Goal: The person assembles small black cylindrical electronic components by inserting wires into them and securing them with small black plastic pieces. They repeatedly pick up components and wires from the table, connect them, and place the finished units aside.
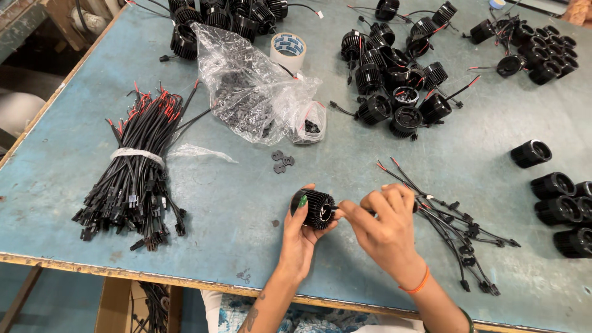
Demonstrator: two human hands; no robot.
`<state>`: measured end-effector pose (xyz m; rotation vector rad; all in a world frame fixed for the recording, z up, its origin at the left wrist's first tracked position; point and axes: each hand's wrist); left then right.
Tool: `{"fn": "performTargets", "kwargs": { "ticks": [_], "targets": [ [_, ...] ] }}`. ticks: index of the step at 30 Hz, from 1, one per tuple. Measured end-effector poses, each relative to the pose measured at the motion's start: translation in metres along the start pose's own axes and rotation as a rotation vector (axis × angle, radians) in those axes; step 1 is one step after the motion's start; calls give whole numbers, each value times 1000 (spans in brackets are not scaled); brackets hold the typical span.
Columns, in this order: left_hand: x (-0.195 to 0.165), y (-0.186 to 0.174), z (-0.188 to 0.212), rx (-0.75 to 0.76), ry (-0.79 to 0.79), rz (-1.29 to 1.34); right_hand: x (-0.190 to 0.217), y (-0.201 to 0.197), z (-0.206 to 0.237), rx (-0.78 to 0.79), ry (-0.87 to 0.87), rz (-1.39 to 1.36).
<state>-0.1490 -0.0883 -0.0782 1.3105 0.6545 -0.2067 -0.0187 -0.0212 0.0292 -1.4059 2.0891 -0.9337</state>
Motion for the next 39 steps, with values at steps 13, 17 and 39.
{"fn": "performTargets", "kwargs": {
  "ticks": [13,17,39],
  "targets": [
    [3,4,4,-17,35,-33,5,8,9,81,129,-193],
    [5,2,5,1,29,-57,7,14,13,42,106,-107],
    [12,-2,-3,-70,75,5,-11,24,20,70,331,-322]
  ]
}}
Point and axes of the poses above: each hand's wrist, its own z-axis away from the middle knuckle, its own y-axis out of the palm, x = y × z, and after that the axes turned 5 degrees about -z, right-handed
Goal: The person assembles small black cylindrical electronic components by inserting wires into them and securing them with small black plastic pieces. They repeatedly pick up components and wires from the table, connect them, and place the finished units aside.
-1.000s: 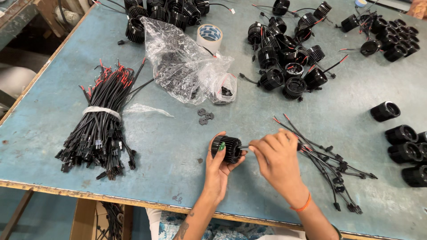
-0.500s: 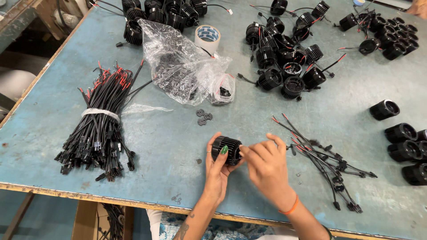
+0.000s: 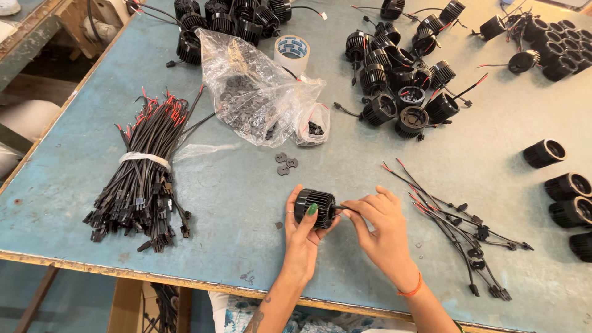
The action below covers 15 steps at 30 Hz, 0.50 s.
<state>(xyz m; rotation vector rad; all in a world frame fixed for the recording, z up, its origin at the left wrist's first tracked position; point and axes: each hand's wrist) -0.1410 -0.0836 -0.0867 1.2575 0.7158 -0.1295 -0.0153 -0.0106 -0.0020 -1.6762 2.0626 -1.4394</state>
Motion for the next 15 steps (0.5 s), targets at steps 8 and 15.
{"fn": "performTargets", "kwargs": {
  "ticks": [8,15],
  "targets": [
    [0,1,0,6,-7,-7,13,-5,-3,-71,-210,128],
    [0,5,0,9,-27,-49,18,-10,-6,-58,-287,184]
  ]
}}
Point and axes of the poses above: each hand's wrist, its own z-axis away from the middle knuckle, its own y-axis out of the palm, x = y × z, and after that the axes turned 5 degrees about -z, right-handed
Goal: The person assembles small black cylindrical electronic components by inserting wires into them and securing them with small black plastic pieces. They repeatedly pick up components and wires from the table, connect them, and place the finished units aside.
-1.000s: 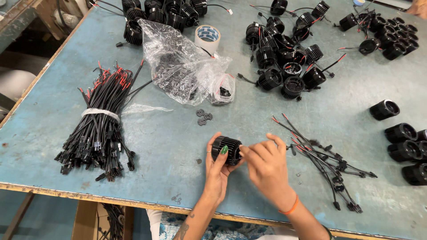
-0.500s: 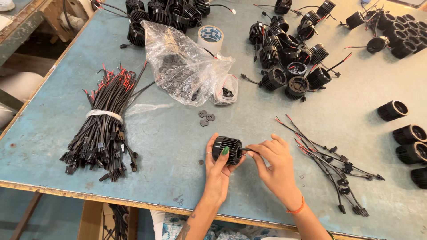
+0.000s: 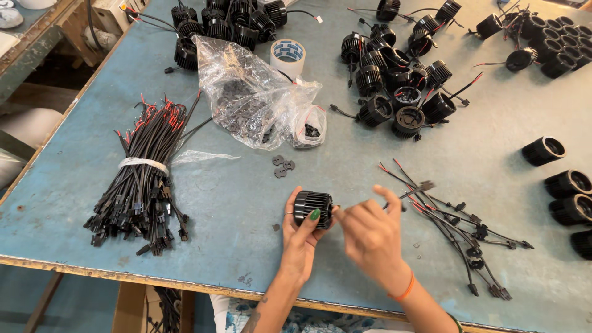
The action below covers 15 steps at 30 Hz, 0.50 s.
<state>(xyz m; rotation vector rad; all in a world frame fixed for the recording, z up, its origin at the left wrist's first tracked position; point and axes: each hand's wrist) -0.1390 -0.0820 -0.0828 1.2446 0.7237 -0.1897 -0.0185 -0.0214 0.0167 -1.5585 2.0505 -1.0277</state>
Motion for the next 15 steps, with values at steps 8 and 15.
{"fn": "performTargets", "kwargs": {
  "ticks": [8,15],
  "targets": [
    [2,1,1,22,-33,-33,-9,5,-1,-52,112,-54],
    [3,-1,2,24,-18,-35,-12,15,10,-74,149,-76]
  ]
}}
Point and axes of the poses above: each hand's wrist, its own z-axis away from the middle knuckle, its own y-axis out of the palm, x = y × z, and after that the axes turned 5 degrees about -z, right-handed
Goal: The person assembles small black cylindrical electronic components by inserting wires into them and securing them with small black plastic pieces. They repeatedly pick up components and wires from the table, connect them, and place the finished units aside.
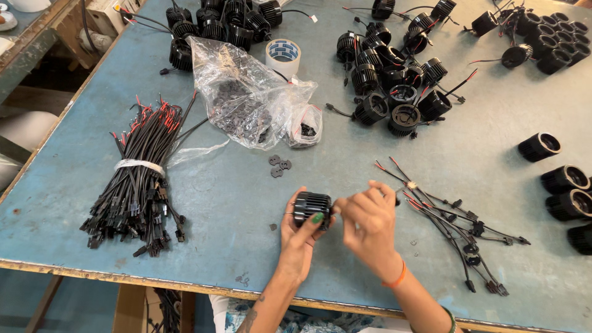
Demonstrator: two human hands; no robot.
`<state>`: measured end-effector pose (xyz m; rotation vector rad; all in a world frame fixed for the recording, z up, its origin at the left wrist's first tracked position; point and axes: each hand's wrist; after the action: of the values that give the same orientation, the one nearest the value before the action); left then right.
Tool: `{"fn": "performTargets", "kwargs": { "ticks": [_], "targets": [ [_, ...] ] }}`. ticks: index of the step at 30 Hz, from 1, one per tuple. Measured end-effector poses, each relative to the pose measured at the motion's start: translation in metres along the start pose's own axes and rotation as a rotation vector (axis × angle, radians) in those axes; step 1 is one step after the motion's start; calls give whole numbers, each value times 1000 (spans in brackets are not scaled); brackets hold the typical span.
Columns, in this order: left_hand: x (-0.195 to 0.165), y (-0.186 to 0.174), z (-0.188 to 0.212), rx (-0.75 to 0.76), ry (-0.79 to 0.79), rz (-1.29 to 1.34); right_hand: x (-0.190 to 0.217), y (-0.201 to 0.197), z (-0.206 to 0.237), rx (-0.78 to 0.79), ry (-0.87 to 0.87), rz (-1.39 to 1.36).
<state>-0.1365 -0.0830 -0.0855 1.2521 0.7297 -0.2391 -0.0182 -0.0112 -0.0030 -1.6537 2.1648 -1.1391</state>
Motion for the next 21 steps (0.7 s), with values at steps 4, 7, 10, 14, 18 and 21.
{"fn": "performTargets", "kwargs": {
  "ticks": [4,7,10,14,18,21],
  "targets": [
    [-1,10,3,-43,302,-258,-9,1,-1,45,14,-24],
    [-1,22,9,-262,645,-824,-13,-6,-1,63,20,-62],
    [-6,27,9,-366,859,-1082,-8,-14,5,-18,58,-100],
    [-8,30,12,-303,899,-1347,-1,-17,13,2,-14,-133],
    [-7,31,14,-172,808,-1400,-3,-11,12,121,-33,-30],
    [-6,29,13,-133,786,-1436,-7,-7,13,107,-24,-25]
  ]
}}
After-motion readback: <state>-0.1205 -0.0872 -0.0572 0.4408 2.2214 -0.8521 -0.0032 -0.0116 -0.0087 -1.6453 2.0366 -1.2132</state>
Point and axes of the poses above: each hand's wrist, its own z-axis away from the middle knuckle, its own y-axis out of the palm, x = y × z, and after that the axes turned 5 degrees about -z, right-handed
